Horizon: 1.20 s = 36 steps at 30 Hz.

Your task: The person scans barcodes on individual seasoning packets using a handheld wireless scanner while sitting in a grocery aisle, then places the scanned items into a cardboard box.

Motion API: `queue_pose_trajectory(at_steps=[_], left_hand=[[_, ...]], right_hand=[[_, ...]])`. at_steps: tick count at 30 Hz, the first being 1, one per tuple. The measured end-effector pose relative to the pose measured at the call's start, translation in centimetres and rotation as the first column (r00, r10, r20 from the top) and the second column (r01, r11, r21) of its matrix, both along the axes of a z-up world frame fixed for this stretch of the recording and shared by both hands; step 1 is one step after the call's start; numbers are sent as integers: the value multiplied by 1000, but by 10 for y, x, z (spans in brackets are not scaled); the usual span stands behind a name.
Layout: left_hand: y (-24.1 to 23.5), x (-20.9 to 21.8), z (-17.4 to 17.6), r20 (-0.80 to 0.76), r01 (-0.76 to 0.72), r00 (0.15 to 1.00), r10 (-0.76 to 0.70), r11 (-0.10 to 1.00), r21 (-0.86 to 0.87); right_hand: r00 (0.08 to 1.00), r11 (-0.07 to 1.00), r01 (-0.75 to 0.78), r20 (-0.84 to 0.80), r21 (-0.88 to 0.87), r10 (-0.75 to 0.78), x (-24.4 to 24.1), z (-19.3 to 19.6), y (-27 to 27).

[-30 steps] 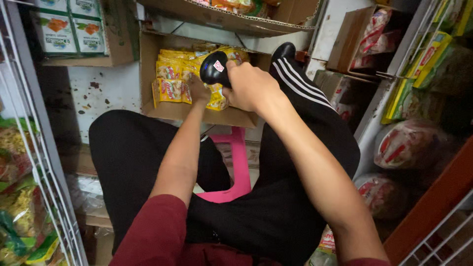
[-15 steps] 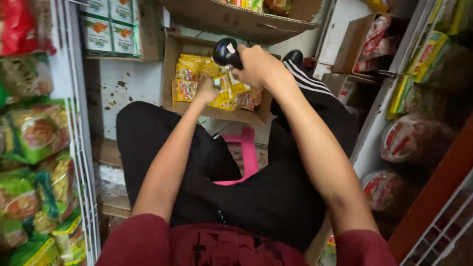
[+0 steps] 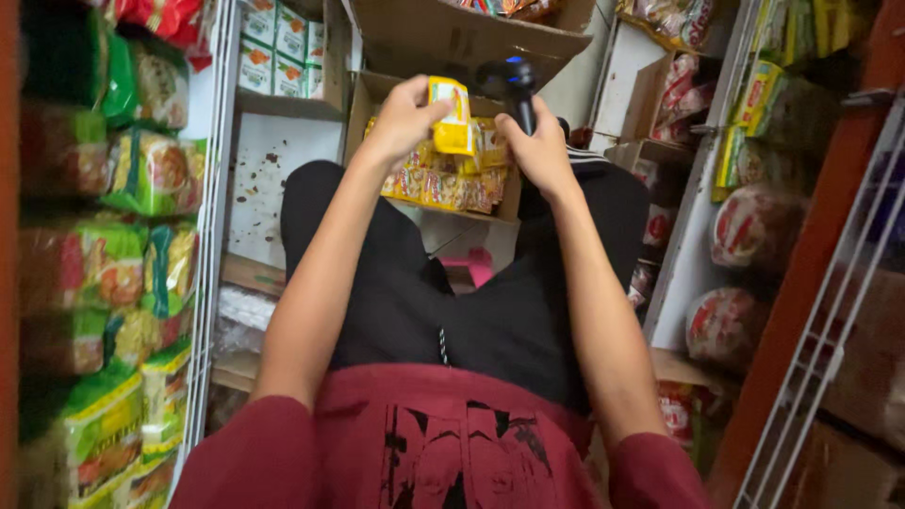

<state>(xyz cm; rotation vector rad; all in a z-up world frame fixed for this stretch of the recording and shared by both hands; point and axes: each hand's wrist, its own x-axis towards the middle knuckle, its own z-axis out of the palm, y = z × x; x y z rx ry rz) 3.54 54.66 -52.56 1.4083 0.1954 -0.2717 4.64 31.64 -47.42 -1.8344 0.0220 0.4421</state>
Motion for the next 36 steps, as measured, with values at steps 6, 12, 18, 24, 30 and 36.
queue_pose_trajectory(at_steps=[6, 12, 18, 24, 30, 36], left_hand=[[-20, -25, 42, -29, -109, 994, 105, 972, -209], [-18, -51, 56, -39, -134, 991, 130, 900, -415], [-5, -65, 57, -131, -179, 983, 127, 807, -563], [-7, -78, 70, -30, -160, 982, 184, 749, -643], [-4, -84, 94, 584, -13, 811, -36, 997, 78], [-13, -70, 91, 320, 77, 947, -23, 985, -157]], right_hand=[[987, 902, 153, -12, 405, -162, -50, 5, 11], [969, 922, 69, 195, 381, -153, -78, 21, 18], [890, 973, -17, 447, 232, -91, -100, 46, 22], [780, 979, 105, 596, 176, -191, -100, 43, 32], [896, 919, 156, 339, 363, -286, -80, 55, 20], [929, 803, 222, 130, 554, -346, -71, 76, 15]])
